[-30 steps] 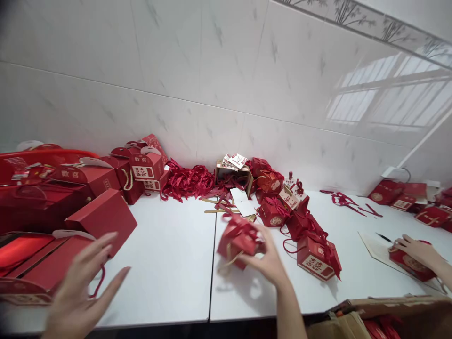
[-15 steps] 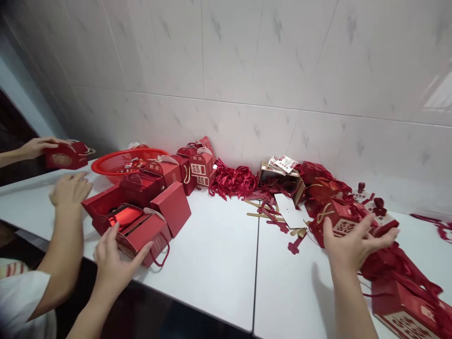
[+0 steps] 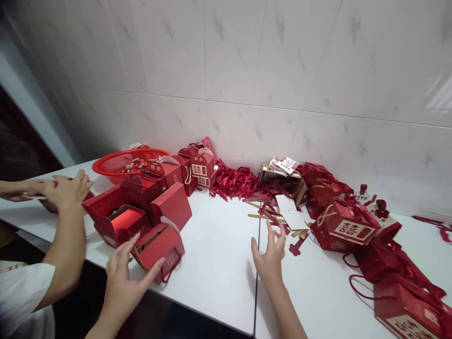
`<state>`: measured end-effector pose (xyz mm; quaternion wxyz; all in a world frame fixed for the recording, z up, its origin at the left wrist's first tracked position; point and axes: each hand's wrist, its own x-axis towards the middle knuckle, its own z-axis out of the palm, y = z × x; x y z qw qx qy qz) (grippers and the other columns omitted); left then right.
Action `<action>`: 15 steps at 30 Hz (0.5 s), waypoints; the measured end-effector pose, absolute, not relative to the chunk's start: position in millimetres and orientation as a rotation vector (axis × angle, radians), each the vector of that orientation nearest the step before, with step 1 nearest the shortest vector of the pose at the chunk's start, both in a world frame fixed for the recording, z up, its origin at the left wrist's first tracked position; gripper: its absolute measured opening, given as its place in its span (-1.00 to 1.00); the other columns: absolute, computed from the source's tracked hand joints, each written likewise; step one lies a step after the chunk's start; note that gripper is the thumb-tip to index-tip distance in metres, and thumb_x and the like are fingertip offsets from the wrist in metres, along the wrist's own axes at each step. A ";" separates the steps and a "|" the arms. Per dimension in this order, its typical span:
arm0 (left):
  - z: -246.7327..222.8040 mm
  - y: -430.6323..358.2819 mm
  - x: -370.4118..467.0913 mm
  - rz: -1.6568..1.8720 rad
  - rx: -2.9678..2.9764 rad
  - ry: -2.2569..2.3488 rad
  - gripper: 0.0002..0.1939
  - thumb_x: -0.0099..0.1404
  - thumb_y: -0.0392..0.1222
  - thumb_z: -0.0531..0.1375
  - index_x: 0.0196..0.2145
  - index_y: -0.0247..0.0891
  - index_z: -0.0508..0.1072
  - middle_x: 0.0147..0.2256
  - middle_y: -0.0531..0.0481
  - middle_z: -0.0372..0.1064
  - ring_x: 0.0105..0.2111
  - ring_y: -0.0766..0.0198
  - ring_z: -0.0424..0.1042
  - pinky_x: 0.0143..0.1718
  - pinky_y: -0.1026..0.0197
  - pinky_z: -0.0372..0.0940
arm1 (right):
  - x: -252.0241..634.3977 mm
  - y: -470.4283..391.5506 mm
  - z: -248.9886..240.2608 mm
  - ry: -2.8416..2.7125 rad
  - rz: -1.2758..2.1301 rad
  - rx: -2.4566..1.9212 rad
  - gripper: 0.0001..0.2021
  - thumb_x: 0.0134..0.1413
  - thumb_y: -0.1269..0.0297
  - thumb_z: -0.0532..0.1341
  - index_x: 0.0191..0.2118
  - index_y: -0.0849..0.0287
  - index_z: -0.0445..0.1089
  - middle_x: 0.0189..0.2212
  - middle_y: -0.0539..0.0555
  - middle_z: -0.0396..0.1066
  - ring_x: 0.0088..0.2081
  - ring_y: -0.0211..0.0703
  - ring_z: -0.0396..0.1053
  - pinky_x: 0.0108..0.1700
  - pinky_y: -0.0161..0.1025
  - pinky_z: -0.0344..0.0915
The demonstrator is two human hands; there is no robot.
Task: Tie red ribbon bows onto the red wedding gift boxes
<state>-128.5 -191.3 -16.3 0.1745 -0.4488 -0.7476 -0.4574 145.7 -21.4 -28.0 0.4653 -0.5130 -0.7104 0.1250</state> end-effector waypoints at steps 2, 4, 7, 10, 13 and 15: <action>-23.2 -191.6 -102.9 -1.462 -1.502 -2.159 -0.19 0.14 -0.03 0.23 0.27 -0.09 -0.04 0.16 -0.21 0.06 0.16 -0.11 0.12 0.14 -0.19 0.11 | 140.2 -30.4 -28.3 -1.776 0.481 -1.194 -0.59 0.17 0.12 0.03 0.10 0.12 0.20 0.17 0.28 0.00 0.21 0.17 0.00 0.12 0.20 0.06; -29.8 -188.2 -77.1 -1.691 -1.789 -2.193 -0.11 0.23 -0.08 0.16 0.31 -0.04 -0.35 0.28 -0.20 -0.13 0.23 -0.05 0.03 0.16 -0.17 0.12 | 137.7 -37.2 -29.7 -1.845 0.609 -1.161 -0.69 0.24 0.15 -0.06 -0.06 0.08 0.34 0.11 0.22 0.15 0.19 0.09 0.04 0.13 0.16 0.07; -35.1 -175.5 -48.6 -1.998 -2.151 -2.088 -0.15 0.34 -0.12 0.01 0.27 0.02 -0.62 0.34 -0.14 -0.37 0.30 0.03 -0.16 0.18 -0.17 0.07 | 139.3 -41.6 -34.1 -1.969 0.646 -1.257 -0.67 0.26 0.20 -0.10 -0.19 0.05 0.40 0.07 0.18 0.23 0.17 0.08 0.09 0.11 0.18 0.07; -36.0 -158.9 -36.3 -2.209 -2.267 -1.958 -0.24 0.38 -0.12 -0.08 0.27 0.07 -0.61 0.35 -0.10 -0.36 0.30 0.08 -0.20 0.20 -0.18 0.02 | 146.7 -38.6 -39.2 -2.154 0.677 -1.338 -0.73 0.22 0.25 -0.04 -0.11 0.04 0.37 0.05 0.17 0.27 0.13 0.07 0.17 0.08 0.15 0.12; -36.4 -147.5 -34.2 -2.266 -2.264 -1.888 -0.31 0.38 -0.15 -0.07 0.30 0.06 -0.45 0.33 -0.08 -0.25 0.29 0.07 -0.12 0.21 -0.15 0.05 | 154.1 -28.7 -43.0 -2.298 0.659 -1.300 -0.74 0.18 0.32 0.00 -0.08 0.03 0.34 0.01 0.13 0.31 0.07 0.00 0.24 0.02 0.01 0.21; -36.3 -144.6 -36.0 -2.204 -2.208 -1.841 -0.37 0.37 -0.21 -0.06 0.29 0.07 -0.26 0.32 -0.06 -0.18 0.29 0.06 -0.09 0.22 -0.15 0.04 | 154.4 -18.4 -44.8 -2.325 0.600 -1.292 -0.74 0.16 0.36 0.00 -0.10 0.06 0.34 -0.05 0.12 0.35 0.01 -0.03 0.29 -0.03 -0.06 0.25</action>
